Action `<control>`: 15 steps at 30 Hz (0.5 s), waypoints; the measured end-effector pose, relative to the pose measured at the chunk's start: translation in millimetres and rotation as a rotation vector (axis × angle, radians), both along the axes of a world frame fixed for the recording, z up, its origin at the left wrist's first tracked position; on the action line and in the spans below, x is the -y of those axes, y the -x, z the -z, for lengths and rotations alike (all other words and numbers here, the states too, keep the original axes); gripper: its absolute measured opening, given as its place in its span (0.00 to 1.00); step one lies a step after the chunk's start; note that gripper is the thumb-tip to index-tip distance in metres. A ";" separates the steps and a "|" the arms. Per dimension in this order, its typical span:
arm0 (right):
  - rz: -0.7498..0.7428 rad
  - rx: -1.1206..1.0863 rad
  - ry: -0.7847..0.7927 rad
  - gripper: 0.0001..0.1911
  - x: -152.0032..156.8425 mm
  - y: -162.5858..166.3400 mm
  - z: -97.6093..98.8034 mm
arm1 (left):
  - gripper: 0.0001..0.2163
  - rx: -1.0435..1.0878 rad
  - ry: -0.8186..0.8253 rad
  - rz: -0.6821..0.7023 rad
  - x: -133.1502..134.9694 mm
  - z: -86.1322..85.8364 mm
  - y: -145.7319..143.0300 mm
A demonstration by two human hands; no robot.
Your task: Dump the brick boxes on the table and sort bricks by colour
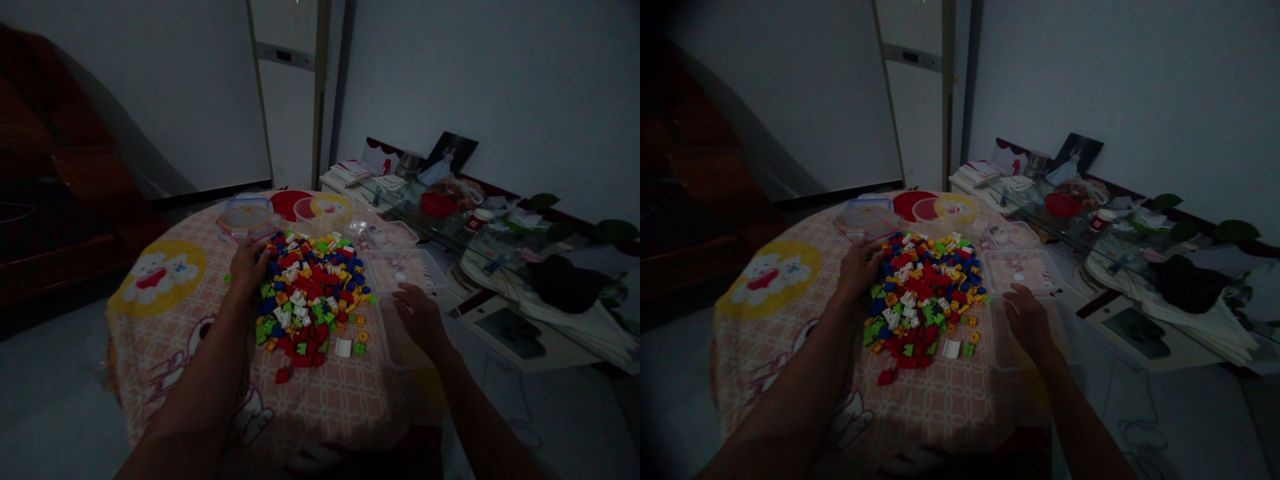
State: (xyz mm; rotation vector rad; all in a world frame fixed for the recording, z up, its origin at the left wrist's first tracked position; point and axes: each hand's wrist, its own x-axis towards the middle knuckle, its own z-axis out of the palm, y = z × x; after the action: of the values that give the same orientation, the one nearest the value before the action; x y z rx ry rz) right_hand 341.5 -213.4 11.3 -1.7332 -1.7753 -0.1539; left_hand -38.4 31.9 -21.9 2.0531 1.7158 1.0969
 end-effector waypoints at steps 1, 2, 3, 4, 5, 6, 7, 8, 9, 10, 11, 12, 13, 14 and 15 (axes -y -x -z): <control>-0.006 0.000 -0.004 0.15 0.8 3.8 -2.1 | 0.21 -0.001 -0.005 0.003 0.0 0.2 0.0; -0.015 -0.001 -0.006 0.15 1.5 7.1 -4.0 | 0.21 -0.002 -0.007 0.004 0.0 0.3 0.0; -0.021 -0.001 -0.004 0.15 2.1 9.9 -5.4 | 0.21 -0.004 -0.005 0.003 0.0 0.3 0.0; -0.020 0.002 0.006 0.15 2.5 12.2 -6.0 | 0.21 -0.005 -0.001 0.000 0.1 0.2 0.2; -0.014 0.007 0.023 0.15 2.8 14.1 -5.6 | 0.22 -0.008 0.005 -0.001 0.2 0.1 0.4; -0.006 0.013 0.046 0.15 3.1 15.6 -4.4 | 0.22 -0.011 0.011 0.001 0.4 -0.2 0.7; 0.002 0.019 0.072 0.15 3.2 17.0 -2.4 | 0.22 -0.014 0.017 0.004 0.7 -0.4 0.9; 0.008 0.024 0.097 0.15 3.3 18.2 0.1 | 0.22 -0.017 0.020 0.006 1.1 -0.7 1.1; 0.011 0.029 0.119 0.15 3.3 19.3 3.0 | 0.22 -0.018 0.022 0.008 1.4 -0.9 1.1; 0.013 0.033 0.136 0.14 3.1 20.2 5.7 | 0.21 -0.018 0.021 0.008 1.7 -0.9 0.9; 0.016 0.037 0.149 0.14 2.7 20.9 8.1 | 0.21 -0.017 0.017 0.008 1.9 -0.9 0.5; 0.023 0.043 0.160 0.14 2.1 21.4 10.0 | 0.21 -0.014 0.010 0.006 1.9 -0.8 0.0; 0.035 0.050 0.173 0.14 1.4 21.5 11.2 | 0.21 -0.010 0.003 0.005 1.8 -0.7 -0.6; 0.050 0.055 0.185 0.14 0.6 21.5 11.8 | 0.20 -0.007 -0.001 0.005 1.4 -0.6 -1.0; 0.070 0.057 0.196 0.14 0.0 21.4 11.6 | 0.20 -0.007 0.001 0.004 1.1 -0.8 -1.1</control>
State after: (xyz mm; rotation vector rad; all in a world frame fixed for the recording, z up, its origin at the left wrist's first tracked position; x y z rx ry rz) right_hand 320.0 -213.3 -0.3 -1.9478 -1.8224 -0.0606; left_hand -37.3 30.8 -21.1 2.0616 1.7143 1.0887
